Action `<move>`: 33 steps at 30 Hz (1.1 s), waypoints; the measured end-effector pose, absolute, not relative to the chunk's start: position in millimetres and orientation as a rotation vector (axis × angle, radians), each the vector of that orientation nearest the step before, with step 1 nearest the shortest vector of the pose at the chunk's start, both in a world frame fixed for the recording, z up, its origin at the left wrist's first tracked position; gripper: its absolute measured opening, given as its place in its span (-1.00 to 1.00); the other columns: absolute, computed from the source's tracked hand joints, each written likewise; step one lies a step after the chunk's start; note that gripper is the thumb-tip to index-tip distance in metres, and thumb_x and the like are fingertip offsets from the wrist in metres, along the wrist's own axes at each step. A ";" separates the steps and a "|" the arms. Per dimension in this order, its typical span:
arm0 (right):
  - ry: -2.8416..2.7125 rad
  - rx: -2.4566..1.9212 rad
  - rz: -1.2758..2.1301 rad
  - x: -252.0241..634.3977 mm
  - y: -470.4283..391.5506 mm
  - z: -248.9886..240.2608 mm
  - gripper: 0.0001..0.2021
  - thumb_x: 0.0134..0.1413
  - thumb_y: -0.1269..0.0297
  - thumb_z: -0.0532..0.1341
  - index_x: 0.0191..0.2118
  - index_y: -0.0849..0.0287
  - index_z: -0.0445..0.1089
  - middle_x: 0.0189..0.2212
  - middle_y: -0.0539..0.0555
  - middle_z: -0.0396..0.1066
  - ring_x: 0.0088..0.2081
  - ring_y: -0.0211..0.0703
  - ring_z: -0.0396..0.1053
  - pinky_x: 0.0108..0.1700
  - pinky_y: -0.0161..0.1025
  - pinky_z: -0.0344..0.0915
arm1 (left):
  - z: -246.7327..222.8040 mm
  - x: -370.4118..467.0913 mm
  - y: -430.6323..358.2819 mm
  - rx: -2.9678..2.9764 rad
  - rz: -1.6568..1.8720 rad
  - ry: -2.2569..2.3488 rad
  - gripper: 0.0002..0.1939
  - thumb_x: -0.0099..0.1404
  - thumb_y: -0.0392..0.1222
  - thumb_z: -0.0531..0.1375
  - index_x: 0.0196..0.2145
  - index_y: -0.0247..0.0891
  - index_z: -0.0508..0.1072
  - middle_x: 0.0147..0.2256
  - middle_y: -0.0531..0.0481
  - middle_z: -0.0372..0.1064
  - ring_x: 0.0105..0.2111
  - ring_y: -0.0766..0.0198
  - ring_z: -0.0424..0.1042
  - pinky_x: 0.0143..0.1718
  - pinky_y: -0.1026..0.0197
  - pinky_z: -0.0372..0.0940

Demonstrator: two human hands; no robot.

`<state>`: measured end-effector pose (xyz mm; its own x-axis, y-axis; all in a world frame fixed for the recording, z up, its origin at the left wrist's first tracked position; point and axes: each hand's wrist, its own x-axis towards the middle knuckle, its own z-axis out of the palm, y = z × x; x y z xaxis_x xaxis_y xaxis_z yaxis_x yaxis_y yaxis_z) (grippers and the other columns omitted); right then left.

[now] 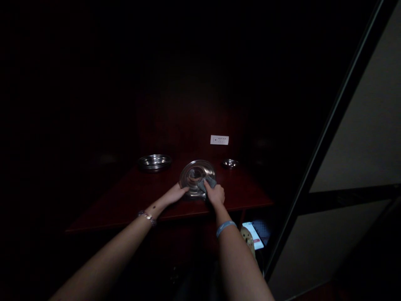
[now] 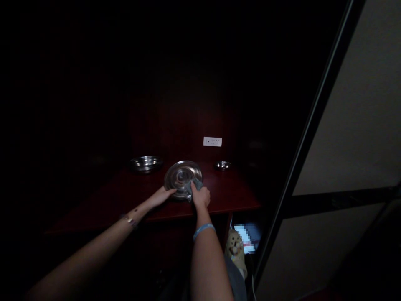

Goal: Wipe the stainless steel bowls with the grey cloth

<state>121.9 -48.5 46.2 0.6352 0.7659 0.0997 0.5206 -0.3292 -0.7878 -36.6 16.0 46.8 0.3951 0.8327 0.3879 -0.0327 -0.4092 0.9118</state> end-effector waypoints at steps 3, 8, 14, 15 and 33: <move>-1.051 -2.043 0.266 120.2 -52.3 48.1 -0.30 0.00 -0.31 0.09 -0.13 0.30 0.52 -0.17 0.38 0.49 -0.10 0.11 0.47 -0.10 -0.14 0.35 | 63.6 -62.3 26.2 1.847 1.036 0.604 -0.49 -0.12 -0.12 0.34 -0.14 -0.25 0.50 -0.05 -0.13 0.49 0.04 -0.05 0.40 0.18 -0.07 0.16; -1.078 -1.982 0.177 114.1 -54.9 56.5 -0.35 0.06 -0.29 0.04 -0.13 0.22 0.53 -0.21 0.30 0.51 -0.15 0.05 0.48 -0.13 -0.20 0.36 | 70.2 -75.7 39.5 1.943 1.011 0.632 -0.37 -0.10 -0.05 0.36 -0.04 -0.30 0.44 -0.02 -0.20 0.46 0.03 -0.06 0.40 0.17 -0.11 0.14; -1.016 -1.954 0.223 115.2 -50.3 58.5 -0.41 0.12 -0.21 0.05 -0.13 0.22 0.53 -0.23 0.29 0.52 -0.15 0.03 0.49 -0.14 -0.24 0.36 | 56.1 -56.3 21.2 1.634 1.229 0.771 -0.18 0.10 0.07 0.27 0.24 -0.11 0.07 0.20 -0.22 0.20 0.13 0.01 0.30 0.07 -0.08 0.28; -0.991 -1.955 0.244 114.8 -48.3 57.4 -0.41 0.12 -0.20 0.04 -0.13 0.24 0.53 -0.23 0.30 0.52 -0.14 0.04 0.49 -0.14 -0.24 0.36 | 52.5 -50.9 15.6 1.543 1.226 0.816 -0.18 0.11 0.09 0.26 0.25 -0.06 0.04 0.20 -0.21 0.20 0.11 0.01 0.32 0.00 -0.08 0.33; -1.056 -1.949 0.321 136.3 -54.1 47.3 -0.31 -0.10 -0.31 0.17 -0.15 0.28 0.54 -0.19 0.35 0.50 -0.13 0.13 0.47 -0.10 -0.10 0.35 | 39.8 -60.9 13.1 1.956 1.169 0.760 -0.28 0.03 -0.24 0.23 0.18 -0.28 0.24 0.01 -0.14 0.43 -0.04 0.06 0.44 0.09 -0.02 0.25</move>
<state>136.3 -54.1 47.3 0.6062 0.7773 0.1680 0.5524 -0.2596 -0.7921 -60.9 13.1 39.8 0.4145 0.7757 0.4759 0.1201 -0.5649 0.8163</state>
